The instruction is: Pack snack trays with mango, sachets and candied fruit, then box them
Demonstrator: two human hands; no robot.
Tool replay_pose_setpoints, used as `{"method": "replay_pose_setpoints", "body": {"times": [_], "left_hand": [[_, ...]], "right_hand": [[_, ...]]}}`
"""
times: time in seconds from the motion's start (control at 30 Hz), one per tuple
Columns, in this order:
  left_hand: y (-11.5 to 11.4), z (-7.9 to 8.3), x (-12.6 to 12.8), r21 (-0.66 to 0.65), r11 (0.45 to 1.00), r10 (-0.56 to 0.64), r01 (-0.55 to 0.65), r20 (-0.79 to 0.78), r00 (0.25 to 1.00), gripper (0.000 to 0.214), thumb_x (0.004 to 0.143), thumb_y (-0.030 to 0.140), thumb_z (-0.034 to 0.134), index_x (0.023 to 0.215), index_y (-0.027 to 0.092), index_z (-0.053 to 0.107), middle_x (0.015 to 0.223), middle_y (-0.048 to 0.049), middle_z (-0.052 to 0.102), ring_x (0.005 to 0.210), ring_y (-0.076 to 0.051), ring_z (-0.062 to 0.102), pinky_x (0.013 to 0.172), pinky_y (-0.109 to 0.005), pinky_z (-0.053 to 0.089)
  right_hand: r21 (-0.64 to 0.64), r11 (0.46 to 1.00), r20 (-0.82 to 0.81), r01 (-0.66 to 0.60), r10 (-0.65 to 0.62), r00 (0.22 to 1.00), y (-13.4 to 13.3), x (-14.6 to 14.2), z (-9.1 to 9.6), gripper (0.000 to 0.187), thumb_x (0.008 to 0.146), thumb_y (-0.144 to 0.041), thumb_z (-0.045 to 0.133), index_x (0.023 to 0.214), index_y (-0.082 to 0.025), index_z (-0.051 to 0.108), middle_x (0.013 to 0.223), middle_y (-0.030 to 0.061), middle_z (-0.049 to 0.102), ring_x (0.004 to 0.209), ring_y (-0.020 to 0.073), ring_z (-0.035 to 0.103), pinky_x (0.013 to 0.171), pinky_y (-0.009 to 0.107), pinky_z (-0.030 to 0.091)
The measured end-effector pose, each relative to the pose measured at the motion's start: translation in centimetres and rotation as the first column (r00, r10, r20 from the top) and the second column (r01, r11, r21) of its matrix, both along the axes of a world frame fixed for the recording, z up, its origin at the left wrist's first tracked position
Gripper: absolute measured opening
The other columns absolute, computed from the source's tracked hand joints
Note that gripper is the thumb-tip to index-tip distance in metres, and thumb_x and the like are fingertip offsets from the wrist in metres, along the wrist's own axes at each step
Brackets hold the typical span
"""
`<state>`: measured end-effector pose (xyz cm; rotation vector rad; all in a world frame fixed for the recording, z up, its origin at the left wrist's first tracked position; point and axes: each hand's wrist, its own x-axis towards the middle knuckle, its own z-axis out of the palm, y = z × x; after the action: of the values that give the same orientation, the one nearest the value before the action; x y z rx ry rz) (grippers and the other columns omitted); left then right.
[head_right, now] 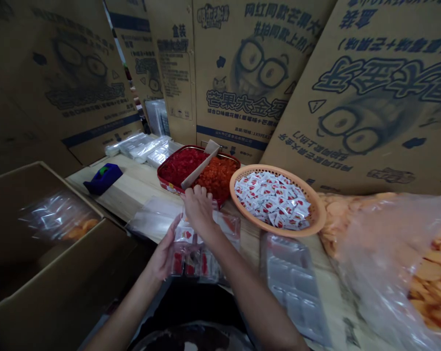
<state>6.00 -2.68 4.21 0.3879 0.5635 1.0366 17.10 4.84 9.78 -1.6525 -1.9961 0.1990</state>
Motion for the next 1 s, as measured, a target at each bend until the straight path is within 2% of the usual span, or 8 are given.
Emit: {"method": "replay_pose_setpoints", "body": {"times": [0.17,0.3,0.43,0.53,0.6,0.7,0.83,1.0], "left_hand": [[-0.2,-0.1,0.4,0.018,1.0,0.011,-0.01,-0.079,0.997,0.07,0.069,0.013,0.064,0.13,0.03,0.035,0.093,-0.0012,0.062,0.073,-0.014,0.063,0.08,-0.038,0.049],[0.2,0.0,0.0,-0.011,1.0,0.02,-0.021,-0.095,0.995,0.07,0.07,0.012,0.062,0.132,0.029,0.033,0.079,0.0013,0.06,0.068,-0.013,0.062,0.079,-0.038,0.049],[0.6,0.9,0.4,0.018,1.0,0.003,-0.001,-0.113,0.994,0.072,0.068,0.014,0.065,0.131,0.031,0.033,0.094,-0.0018,0.061,0.075,-0.015,0.062,0.077,-0.037,0.05],[1.6,1.5,1.1,0.135,0.987,-0.052,0.084,-0.227,0.973,0.06,0.072,0.029,0.063,0.128,0.029,0.039,0.11,-0.0065,0.059,0.085,-0.02,0.061,0.074,-0.037,0.05],[3.2,1.4,1.1,0.287,0.933,-0.027,0.218,-0.548,0.836,0.047,0.082,0.045,0.046,0.124,0.023,0.045,0.109,-0.0099,0.06,0.084,-0.02,0.061,0.069,-0.035,0.05],[7.4,0.5,0.1,0.394,0.801,0.238,0.45,-0.9,0.364,0.043,0.086,0.044,0.035,0.11,0.016,0.055,0.103,-0.011,0.061,0.088,-0.021,0.058,0.073,-0.034,0.047],[13.1,-1.5,-1.8,0.349,0.757,0.341,0.553,-0.932,0.121,0.024,0.062,0.025,0.069,0.084,0.017,0.064,0.097,-0.0091,0.06,0.105,-0.026,0.048,0.087,-0.037,0.037],[15.8,-3.4,-2.4,0.237,0.657,0.355,0.716,-0.935,-0.015,0.017,0.059,0.026,0.071,0.064,0.015,0.059,0.072,-0.0023,0.059,0.081,-0.019,0.054,0.076,-0.035,0.04]], "right_hand": [[-0.005,0.999,-0.057,0.038,-0.038,0.998,0.4,1.8,-2.0,0.01,0.082,-0.027,0.051,0.084,-0.021,0.058,0.095,0.012,0.056,0.098,0.0311,0.047,0.084,0.049,0.035],[-0.078,0.981,-0.386,0.178,-0.195,0.902,-0.8,4.4,-2.8,0.022,0.071,-0.026,0.063,0.093,-0.022,0.059,0.105,0.009,0.057,0.109,0.0305,0.045,0.095,0.05,0.03],[-0.434,0.879,-0.877,-0.2,-0.361,0.317,-4.0,6.4,-3.3,0.031,0.068,-0.032,0.067,0.096,-0.021,0.061,0.098,0.0052,0.065,0.095,0.0234,0.059,0.083,0.039,0.046],[-0.438,0.751,-0.849,-0.495,-0.526,-0.046,-6.1,7.4,-3.7,0.029,0.062,-0.026,0.072,0.089,-0.017,0.065,0.083,0.0049,0.069,0.075,0.0205,0.065,0.071,0.035,0.052],[-0.446,0.77,-0.814,-0.456,-0.561,-0.151,-6.9,8.2,-3.7,0.027,0.059,-0.02,0.074,0.085,-0.016,0.066,0.077,0.0032,0.07,0.069,0.0194,0.066,0.069,0.033,0.054],[-0.464,0.814,-0.806,-0.349,-0.552,-0.214,-7.6,9.7,-3.4,0.022,0.058,-0.018,0.074,0.079,-0.017,0.068,0.076,0.0021,0.071,0.072,0.0206,0.067,0.071,0.033,0.055],[-0.457,0.847,-0.834,-0.272,-0.514,-0.2,-8.6,11.5,-2.6,0.026,0.057,-0.016,0.074,0.082,-0.019,0.068,0.08,0.0018,0.071,0.072,0.0203,0.067,0.07,0.032,0.056],[-0.473,0.85,-0.817,-0.233,-0.522,-0.244,-9.8,12.9,-2.1,0.035,0.056,-0.015,0.076,0.089,-0.019,0.066,0.083,0.003,0.071,0.071,0.021,0.067,0.069,0.033,0.056]]}}
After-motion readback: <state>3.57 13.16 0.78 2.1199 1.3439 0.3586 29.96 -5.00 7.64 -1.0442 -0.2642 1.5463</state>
